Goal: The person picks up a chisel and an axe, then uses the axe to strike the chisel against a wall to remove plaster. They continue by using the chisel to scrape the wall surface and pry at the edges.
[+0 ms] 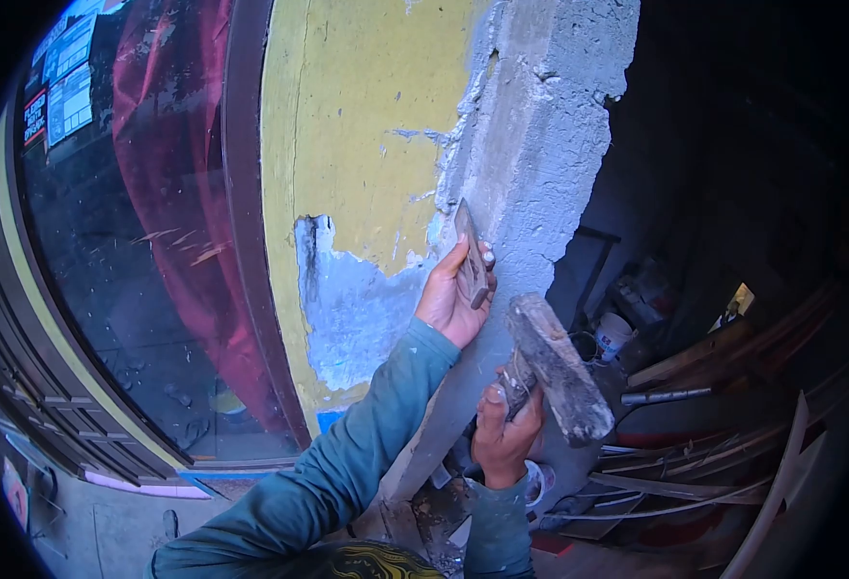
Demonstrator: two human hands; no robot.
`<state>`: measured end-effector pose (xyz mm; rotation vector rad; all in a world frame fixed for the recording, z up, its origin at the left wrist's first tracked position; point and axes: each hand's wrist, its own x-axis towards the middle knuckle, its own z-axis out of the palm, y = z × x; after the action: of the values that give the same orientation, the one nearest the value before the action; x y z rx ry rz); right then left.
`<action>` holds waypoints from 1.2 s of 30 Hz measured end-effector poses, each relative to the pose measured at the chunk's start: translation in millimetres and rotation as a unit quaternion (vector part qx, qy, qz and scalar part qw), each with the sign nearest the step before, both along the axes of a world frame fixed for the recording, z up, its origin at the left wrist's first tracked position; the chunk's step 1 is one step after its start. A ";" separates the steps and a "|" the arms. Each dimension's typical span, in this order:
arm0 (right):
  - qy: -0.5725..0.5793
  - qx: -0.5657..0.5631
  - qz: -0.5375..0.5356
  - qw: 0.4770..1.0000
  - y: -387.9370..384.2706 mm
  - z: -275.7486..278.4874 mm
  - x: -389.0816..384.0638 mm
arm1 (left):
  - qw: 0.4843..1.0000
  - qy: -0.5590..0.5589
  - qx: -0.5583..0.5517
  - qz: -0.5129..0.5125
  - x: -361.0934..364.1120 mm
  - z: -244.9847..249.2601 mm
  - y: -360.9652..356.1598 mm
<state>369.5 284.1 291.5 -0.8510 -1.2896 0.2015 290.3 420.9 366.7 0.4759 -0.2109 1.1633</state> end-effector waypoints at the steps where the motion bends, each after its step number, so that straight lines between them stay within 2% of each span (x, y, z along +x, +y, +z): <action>1: -0.001 0.015 -0.001 1.000 0.7 3.4 0.2 | 1.000 -0.007 -0.014 0.005 0.9 5.8 -0.3; 8: -0.018 -0.002 -0.019 1.000 -4.8 8.6 4.0 | 0.999 -0.030 -0.037 0.013 4.1 20.7 4.8; 14: -0.013 0.108 -0.011 0.994 24.9 0.2 5.5 | 0.998 -0.043 -0.049 0.010 6.1 28.1 1.4; 15: -0.112 0.113 -0.132 0.979 40.3 -4.4 12.4 | 0.997 -0.050 -0.059 0.015 6.7 29.5 0.7; 16: -0.207 0.115 -0.249 0.939 48.8 1.4 12.3 | 0.997 -0.049 -0.059 0.014 8.0 26.2 2.9; 17: -0.224 0.160 -0.260 0.925 55.7 9.8 11.0 | 0.999 -0.042 -0.028 0.003 8.9 20.8 7.0; 18: -0.223 0.163 -0.260 0.925 47.8 13.3 8.6 | 0.999 -0.035 0.006 -0.006 9.1 18.7 11.4; 20: -0.157 0.052 -0.172 0.971 30.3 12.8 5.2 | 0.999 -0.036 0.004 0.006 10.6 19.9 16.5; 21: -0.156 0.052 -0.172 0.971 30.7 5.3 5.4 | 0.999 -0.036 -0.002 0.013 13.1 18.0 17.9; 23: -0.089 0.137 -0.076 0.984 36.5 -2.4 3.3 | 0.999 -0.040 -0.005 0.021 13.1 21.9 15.7; 24: -0.086 0.133 -0.078 0.984 41.5 0.3 5.5 | 0.999 -0.042 -0.012 0.027 13.2 20.7 12.6; 25: -0.194 0.178 -0.196 0.945 48.6 18.0 4.1 | 0.999 -0.040 -0.015 0.025 12.7 17.7 12.8; 26: -0.298 0.218 -0.308 0.877 51.2 27.9 4.2 | 1.000 -0.028 0.008 0.005 10.4 16.0 14.0; 27: -0.210 0.088 -0.194 0.954 41.7 18.8 5.1 | 0.999 -0.018 0.034 -0.013 9.2 16.8 15.3; 28: -0.210 0.094 -0.192 0.954 37.9 13.4 5.9 | 0.999 -0.019 0.039 -0.011 9.9 20.7 16.1; 30: -0.139 0.064 -0.150 0.977 30.8 1.8 7.9 | 0.998 -0.034 -0.039 0.033 15.5 22.1 14.8; 31: -0.063 0.131 -0.064 0.987 31.2 1.0 0.7 | 0.998 -0.038 -0.035 0.035 15.4 24.9 14.5; 34: -0.002 0.200 -0.024 0.980 33.3 4.3 -14.0 | 0.998 -0.024 -0.041 0.045 11.9 24.4 10.1; 35: -0.071 0.121 -0.074 0.987 43.3 -8.2 0.1 | 0.999 -0.031 -0.009 0.024 10.8 21.7 10.9; 36: -0.071 0.118 -0.077 0.987 41.8 -5.0 7.2 | 0.999 -0.040 0.023 0.002 11.1 19.2 10.1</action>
<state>376.6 325.9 286.5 -0.7669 -1.3438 -0.1345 301.4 431.0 385.9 0.4698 -0.3064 1.1853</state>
